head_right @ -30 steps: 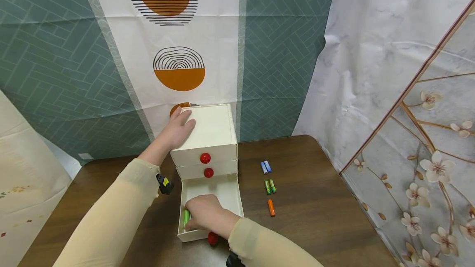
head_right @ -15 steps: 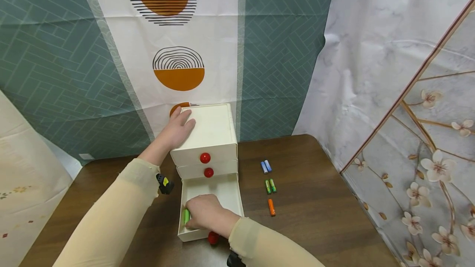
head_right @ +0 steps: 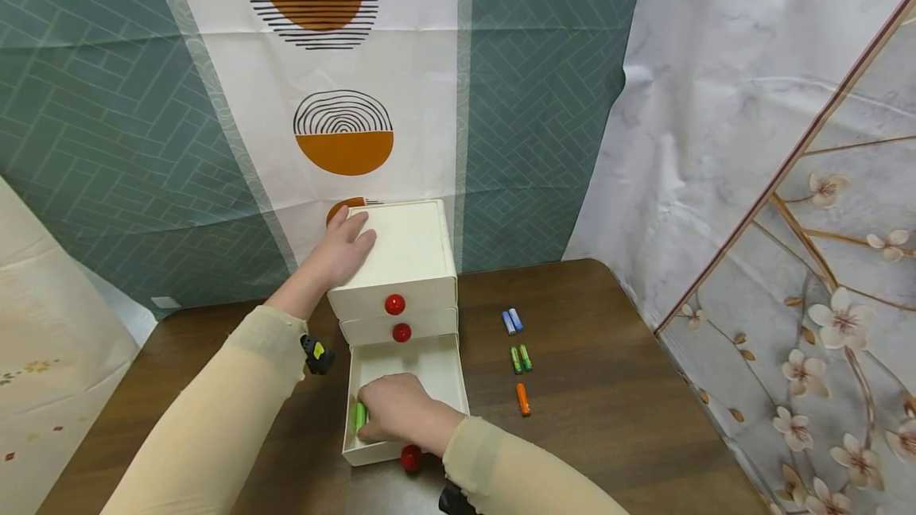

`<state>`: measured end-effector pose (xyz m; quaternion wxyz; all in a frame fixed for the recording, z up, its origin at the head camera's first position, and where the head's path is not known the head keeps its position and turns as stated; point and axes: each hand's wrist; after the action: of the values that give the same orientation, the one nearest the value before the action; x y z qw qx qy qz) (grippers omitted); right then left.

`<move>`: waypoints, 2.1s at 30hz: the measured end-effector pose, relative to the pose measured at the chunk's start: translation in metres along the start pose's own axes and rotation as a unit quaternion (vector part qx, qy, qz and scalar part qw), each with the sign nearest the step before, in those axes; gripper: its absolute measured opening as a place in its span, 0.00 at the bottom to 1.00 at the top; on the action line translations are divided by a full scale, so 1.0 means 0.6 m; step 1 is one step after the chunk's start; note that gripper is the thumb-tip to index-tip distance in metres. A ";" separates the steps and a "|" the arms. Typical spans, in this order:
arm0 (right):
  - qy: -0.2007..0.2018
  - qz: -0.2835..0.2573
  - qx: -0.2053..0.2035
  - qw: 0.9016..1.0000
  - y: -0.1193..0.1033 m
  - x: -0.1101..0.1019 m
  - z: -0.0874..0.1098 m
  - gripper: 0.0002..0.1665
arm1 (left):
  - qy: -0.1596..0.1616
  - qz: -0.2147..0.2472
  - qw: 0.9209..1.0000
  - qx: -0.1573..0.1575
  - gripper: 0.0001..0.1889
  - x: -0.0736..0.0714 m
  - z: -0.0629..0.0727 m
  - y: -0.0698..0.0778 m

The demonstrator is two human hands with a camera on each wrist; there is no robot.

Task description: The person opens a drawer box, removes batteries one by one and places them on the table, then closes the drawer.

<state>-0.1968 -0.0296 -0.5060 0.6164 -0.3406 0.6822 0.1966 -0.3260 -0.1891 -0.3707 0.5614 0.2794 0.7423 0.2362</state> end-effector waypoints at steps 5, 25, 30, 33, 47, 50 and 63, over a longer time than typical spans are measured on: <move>-0.003 -0.011 0.001 1.000 0.005 -0.009 0.003 0.21 | -0.002 0.001 1.000 0.000 0.35 -0.002 0.001 0.002; 0.016 -0.043 0.028 0.999 0.031 -0.043 0.034 0.18 | -0.010 -0.008 1.000 0.003 0.35 -0.003 0.000 0.001; 0.025 -0.054 0.027 0.998 0.039 -0.057 0.042 0.13 | -0.008 -0.006 1.000 0.001 0.35 -0.002 0.001 0.001; 0.029 -0.058 0.026 0.998 0.045 -0.065 0.047 0.12 | -0.008 -0.006 1.000 0.000 0.35 -0.002 0.001 0.001; 0.036 -0.090 0.036 0.995 0.071 -0.101 0.071 0.21 | -0.010 -0.005 1.000 0.000 0.35 -0.004 0.002 0.000; 0.037 -0.098 0.036 0.994 0.077 -0.106 0.079 0.20 | -0.010 -0.005 1.000 -0.001 0.35 -0.004 0.002 -0.001; 0.063 -0.124 0.036 0.990 0.104 -0.123 0.105 0.18 | -0.005 0.000 1.000 -0.003 0.35 -0.003 0.002 0.001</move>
<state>-0.1956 0.0735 -0.4538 0.6037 -0.4121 0.6785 0.0724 -0.3241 -0.1899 -0.3693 0.5658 0.2787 0.7388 0.2374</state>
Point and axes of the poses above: each hand's wrist, its own z-axis away from the middle knuckle, its own x-axis out of the palm, y = z × x, and after that the axes turned 11 degrees about y, right-handed
